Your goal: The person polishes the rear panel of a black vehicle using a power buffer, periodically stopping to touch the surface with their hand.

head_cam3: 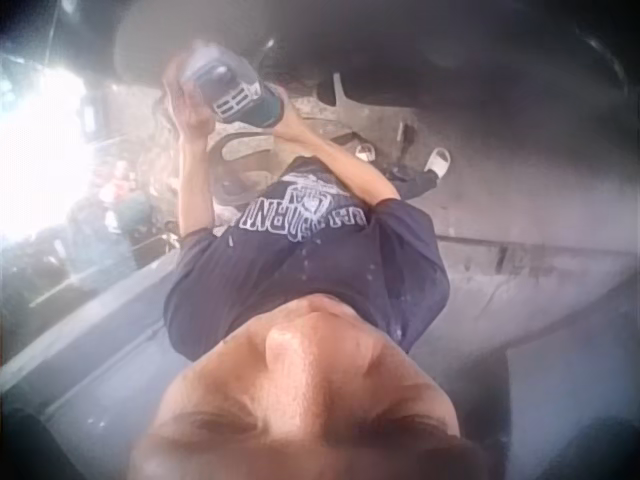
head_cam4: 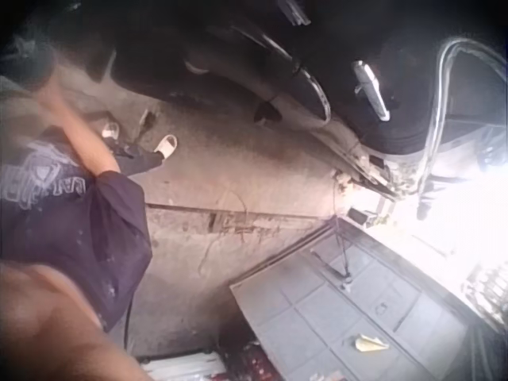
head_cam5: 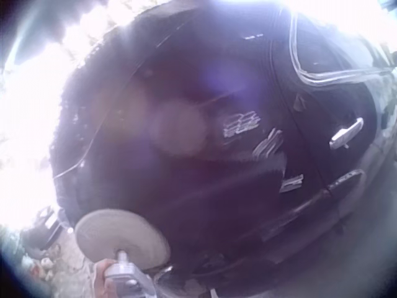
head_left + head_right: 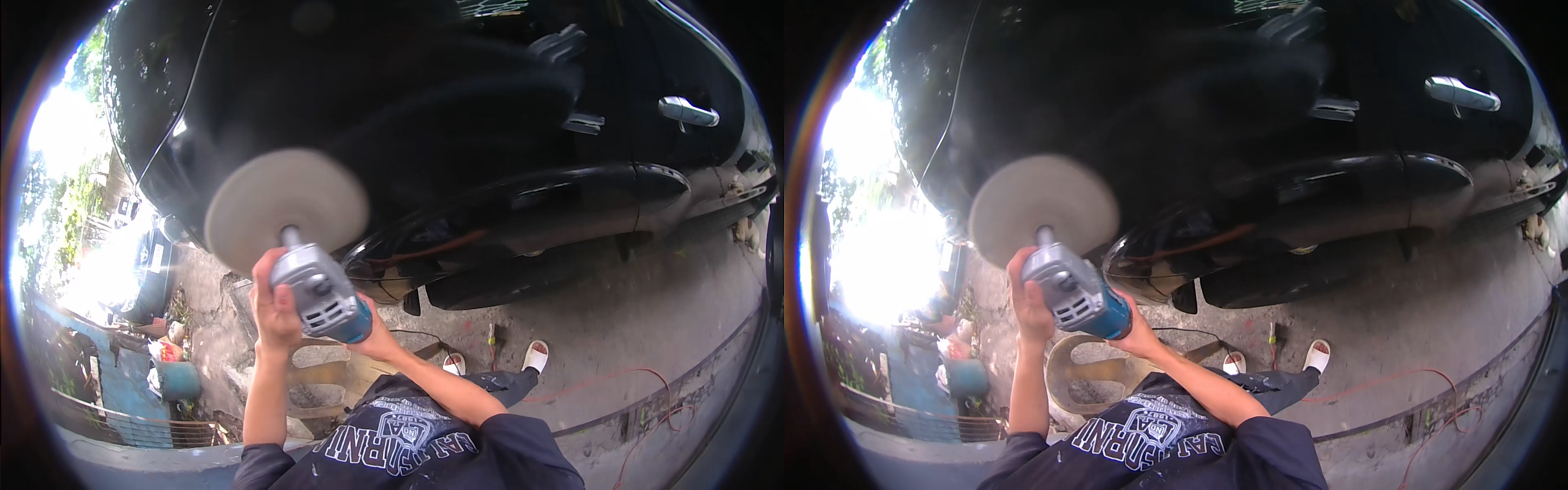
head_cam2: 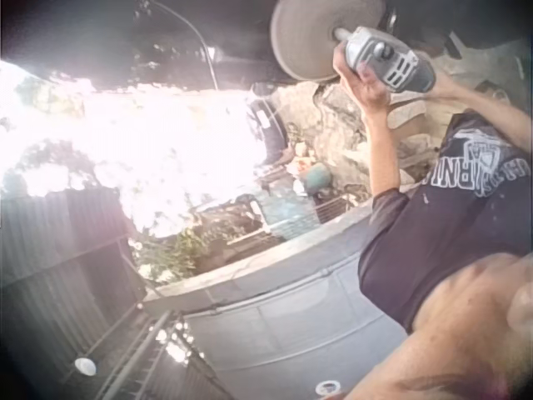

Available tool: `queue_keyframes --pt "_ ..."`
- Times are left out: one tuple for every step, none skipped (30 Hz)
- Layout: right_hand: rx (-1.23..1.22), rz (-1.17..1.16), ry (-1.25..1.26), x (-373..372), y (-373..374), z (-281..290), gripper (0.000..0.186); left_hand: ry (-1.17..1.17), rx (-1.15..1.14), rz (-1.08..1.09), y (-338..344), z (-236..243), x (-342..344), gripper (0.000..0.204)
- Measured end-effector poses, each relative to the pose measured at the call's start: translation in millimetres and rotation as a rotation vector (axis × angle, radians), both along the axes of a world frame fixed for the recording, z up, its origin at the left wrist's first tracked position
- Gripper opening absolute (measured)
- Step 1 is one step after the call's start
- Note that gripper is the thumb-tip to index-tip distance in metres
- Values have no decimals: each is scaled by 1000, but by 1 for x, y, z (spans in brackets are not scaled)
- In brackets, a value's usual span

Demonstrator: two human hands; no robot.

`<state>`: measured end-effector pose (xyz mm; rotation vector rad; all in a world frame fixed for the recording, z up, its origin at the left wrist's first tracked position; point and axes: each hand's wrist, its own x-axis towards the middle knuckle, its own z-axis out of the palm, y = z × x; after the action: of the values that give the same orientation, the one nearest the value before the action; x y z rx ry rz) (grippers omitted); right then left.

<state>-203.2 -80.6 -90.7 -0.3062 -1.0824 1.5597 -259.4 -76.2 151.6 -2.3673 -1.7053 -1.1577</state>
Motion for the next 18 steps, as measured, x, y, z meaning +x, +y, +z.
queue_keyframes --pt "28 0 -64 -2 0 1 109 -94 25 33 -5 -7 -21 61" --pt "57 2 -128 -2 -2 4 108 -201 36 56 -8 -15 -47 61" --pt "87 12 -190 -2 -5 11 107 -308 51 86 -13 -22 -73 61" --pt "101 4 -285 3 -4 19 105 -419 69 107 -15 -29 -92 61" --pt "126 2 -370 8 -2 24 105 -477 93 119 -15 -33 -103 60" --pt "151 -1 -454 14 1 29 105 -533 116 129 -15 -36 -110 59" --pt "172 -11 -540 21 4 34 105 -593 135 133 -14 -35 -110 59" --pt "166 0 -545 30 6 39 105 -651 144 118 -13 -34 -106 56" --pt "159 10 -548 40 8 45 104 -619 147 125 -11 -31 -99 55" --pt "150 14 -565 54 10 49 104 -601 148 124 -6 -25 -81 55" --pt "155 -42 -523 69 11 53 103 -583 146 128 -3 -18 -59 55" --pt "161 -97 -480 84 12 58 103 -535 124 103 1 -4 -30 52" --pt "167 -149 -437 101 12 62 102 -472 137 78 9 6 -5 48" --pt "144 -162 -403 120 13 62 102 -415 126 33 14 22 28 45" --pt "107 -195 -394 141 14 66 101 -323 138 7 20 37 62 41" --pt "70 -224 -375 161 12 74 100 -321 99 -32 26 47 92 37" --pt "34 -244 -349 180 11 78 98 -290 79 -64 34 53 116 35" --pt "26 -254 -342 200 16 71 95 -255 58 -88 39 65 150 32"
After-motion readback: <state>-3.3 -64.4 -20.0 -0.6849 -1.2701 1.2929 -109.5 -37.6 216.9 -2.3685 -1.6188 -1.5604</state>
